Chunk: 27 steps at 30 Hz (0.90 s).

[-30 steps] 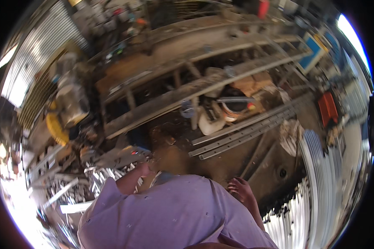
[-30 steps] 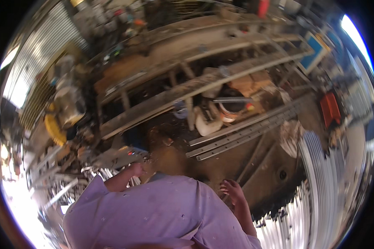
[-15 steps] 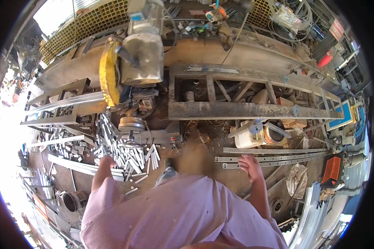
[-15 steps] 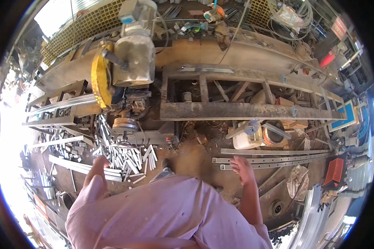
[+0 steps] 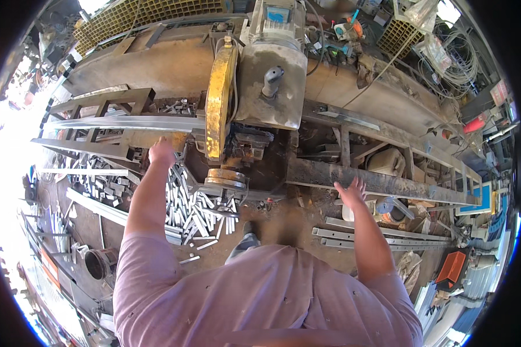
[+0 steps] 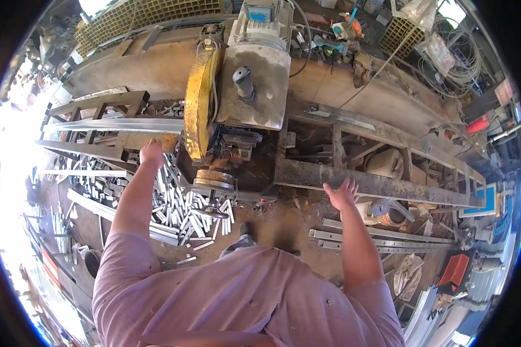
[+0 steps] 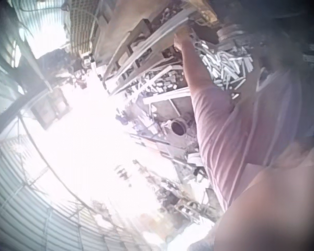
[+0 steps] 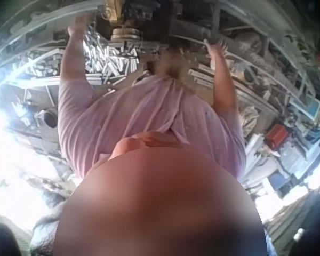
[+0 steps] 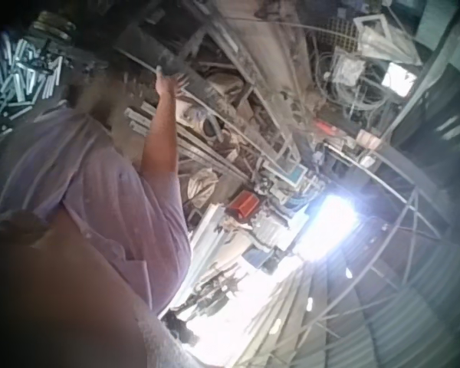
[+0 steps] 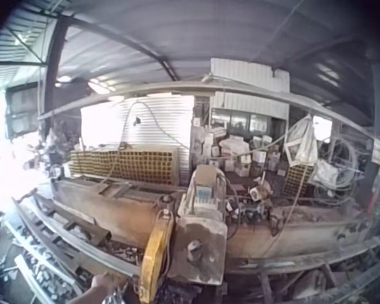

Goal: The person repeatedly picks up long metal rods, positions them on a chop saw, and cuts them to length. After each cut, the person removes the cut piece and places it with other cut pieces on the floor.

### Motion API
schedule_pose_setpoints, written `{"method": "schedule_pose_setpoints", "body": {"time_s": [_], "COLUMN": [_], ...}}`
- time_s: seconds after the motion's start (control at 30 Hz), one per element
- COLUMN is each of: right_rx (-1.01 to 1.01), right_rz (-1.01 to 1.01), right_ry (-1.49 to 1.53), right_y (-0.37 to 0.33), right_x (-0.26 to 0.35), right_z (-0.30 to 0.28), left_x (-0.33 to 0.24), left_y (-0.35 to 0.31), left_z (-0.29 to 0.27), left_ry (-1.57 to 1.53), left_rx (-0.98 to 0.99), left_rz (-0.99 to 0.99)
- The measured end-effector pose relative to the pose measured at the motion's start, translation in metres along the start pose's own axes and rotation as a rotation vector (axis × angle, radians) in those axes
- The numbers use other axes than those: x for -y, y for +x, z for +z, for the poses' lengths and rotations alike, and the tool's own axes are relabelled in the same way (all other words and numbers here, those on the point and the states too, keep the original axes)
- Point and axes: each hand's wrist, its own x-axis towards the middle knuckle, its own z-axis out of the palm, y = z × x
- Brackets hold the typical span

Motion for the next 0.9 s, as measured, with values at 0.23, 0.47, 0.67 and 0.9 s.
{"method": "schedule_pose_setpoints", "body": {"time_s": [0.23,0.47,0.67,0.9], "right_rx": [0.224,0.289,0.328,0.295], "right_rz": [0.232,0.253,0.263,0.219], "right_ry": [-0.101,-0.126,-0.116,-0.101], "right_y": [0.016,0.010,0.004,0.004], "right_x": [0.051,0.053,0.065,0.063], "right_z": [0.023,0.018,0.005,0.005], "left_x": [0.018,0.062,0.063,0.040], "left_y": [0.100,0.169,0.174,0.185], "left_z": [0.022,0.037,0.039,0.019], "left_ry": [0.199,0.025,-0.014,-0.035], "left_rx": [-0.160,-0.041,0.014,0.009], "left_rz": [0.145,-0.055,-0.093,-0.068]}}
